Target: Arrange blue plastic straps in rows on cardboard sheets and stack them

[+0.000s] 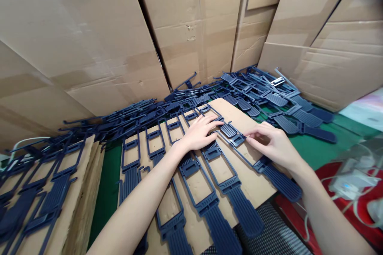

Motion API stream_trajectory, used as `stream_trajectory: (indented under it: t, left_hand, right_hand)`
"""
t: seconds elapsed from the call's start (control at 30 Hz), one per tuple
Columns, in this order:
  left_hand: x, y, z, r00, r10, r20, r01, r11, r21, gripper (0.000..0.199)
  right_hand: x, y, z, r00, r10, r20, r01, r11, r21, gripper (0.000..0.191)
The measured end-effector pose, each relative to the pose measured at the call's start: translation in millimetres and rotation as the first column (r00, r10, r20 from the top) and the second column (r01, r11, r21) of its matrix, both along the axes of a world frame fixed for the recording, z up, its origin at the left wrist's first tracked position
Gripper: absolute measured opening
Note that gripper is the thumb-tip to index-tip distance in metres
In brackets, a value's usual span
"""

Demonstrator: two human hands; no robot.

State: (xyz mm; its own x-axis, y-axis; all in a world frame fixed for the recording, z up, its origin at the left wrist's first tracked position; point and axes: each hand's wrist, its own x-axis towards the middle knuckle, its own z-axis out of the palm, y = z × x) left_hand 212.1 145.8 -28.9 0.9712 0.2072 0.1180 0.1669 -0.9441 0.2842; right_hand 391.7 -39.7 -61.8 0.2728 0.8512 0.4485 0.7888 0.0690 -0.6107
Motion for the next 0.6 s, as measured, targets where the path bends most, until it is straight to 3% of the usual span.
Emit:
stream_trajectory:
  t: [0.37, 0.6]
  left_hand:
    - [-3, -1, 3.0, 0.999, -0.006, -0.037, 0.007, 0.999, 0.033, 0.043]
    - [-2, -11, 8.2, 1.000, -0.001, -0.011, 0.003, 0.982, 0.187, 0.041]
  right_hand:
    - [2, 2, -2.0, 1.000, 0.001, 0.012, -0.001, 1.000, -0.005, 0.012]
    - [2, 2, -1.6, 0.999, 0.002, -0.032, -0.002, 1.000, -0.027, 0.015]
